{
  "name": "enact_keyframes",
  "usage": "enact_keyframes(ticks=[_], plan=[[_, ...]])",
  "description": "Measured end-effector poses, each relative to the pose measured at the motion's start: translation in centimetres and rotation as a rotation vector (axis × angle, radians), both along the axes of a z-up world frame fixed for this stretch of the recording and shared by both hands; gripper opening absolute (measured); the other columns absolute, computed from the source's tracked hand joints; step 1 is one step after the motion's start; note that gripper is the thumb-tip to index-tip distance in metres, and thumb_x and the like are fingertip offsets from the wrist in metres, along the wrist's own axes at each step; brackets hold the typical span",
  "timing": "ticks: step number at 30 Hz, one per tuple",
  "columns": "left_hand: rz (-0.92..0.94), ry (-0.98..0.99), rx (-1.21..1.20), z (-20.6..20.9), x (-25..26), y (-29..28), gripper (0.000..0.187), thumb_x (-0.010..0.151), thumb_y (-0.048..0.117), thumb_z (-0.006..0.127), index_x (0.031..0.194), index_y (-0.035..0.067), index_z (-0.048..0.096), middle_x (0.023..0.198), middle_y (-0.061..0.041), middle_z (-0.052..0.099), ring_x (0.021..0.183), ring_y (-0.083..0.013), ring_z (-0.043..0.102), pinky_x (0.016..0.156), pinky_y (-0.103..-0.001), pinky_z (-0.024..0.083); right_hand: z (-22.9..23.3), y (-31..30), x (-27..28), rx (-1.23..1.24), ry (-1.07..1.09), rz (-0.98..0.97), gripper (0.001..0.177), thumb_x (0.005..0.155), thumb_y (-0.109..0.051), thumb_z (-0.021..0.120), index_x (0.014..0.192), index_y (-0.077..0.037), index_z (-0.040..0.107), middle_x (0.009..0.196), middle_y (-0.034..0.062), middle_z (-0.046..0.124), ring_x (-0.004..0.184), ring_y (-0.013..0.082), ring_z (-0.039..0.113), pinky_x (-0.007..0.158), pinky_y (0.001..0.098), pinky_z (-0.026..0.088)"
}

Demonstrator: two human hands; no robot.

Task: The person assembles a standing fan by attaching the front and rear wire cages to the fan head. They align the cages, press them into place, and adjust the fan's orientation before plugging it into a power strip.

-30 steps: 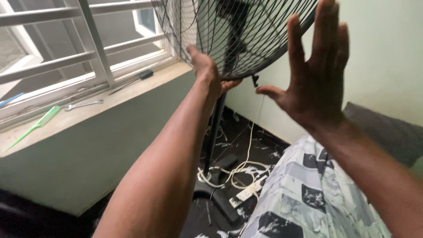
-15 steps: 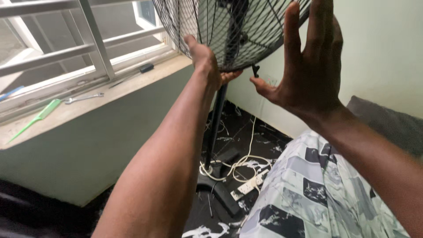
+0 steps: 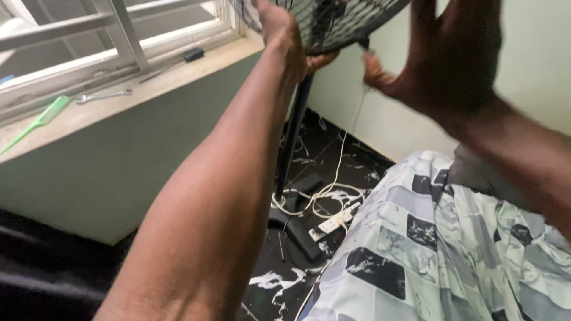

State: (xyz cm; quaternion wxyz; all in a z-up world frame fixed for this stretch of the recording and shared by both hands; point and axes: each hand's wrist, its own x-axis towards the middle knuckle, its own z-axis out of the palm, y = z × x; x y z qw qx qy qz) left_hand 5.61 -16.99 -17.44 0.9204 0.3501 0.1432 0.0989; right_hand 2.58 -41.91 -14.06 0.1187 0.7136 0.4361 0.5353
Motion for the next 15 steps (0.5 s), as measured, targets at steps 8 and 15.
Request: enact_keyframes(ticks=[8,15], plan=[[0.039,-0.043,0.062,0.4,-1.4,-0.3,0.116,0.076,0.087,0.015,0.151,-0.002,0.026,0.131,-0.038,0.056,0.107,-0.0481,0.072,0.079,-0.057,0.067,0.2,-1.3,-1.3,-0.013,0.003,-0.077,0.102,0.097,-0.047,0.080,0.163,-0.004,0.017,0.150,0.0332,0.028,0.143,0.0458,0.035,0.108,0.0592,0.045],[0.008,-0.009,0.047,0.4,-2.1,-0.4,0.112,0.082,0.085,0.012,0.158,0.003,0.021,0.144,-0.038,0.049,0.120,-0.0493,0.066,0.086,-0.057,0.064,-4.6,2.0,-2.7,0.578,0.552,0.430,0.115,0.098,-0.040,0.091,0.160,-0.008,-0.001,0.167,0.0324,0.010,0.157,0.0431,0.042,0.121,0.0492,0.053]])
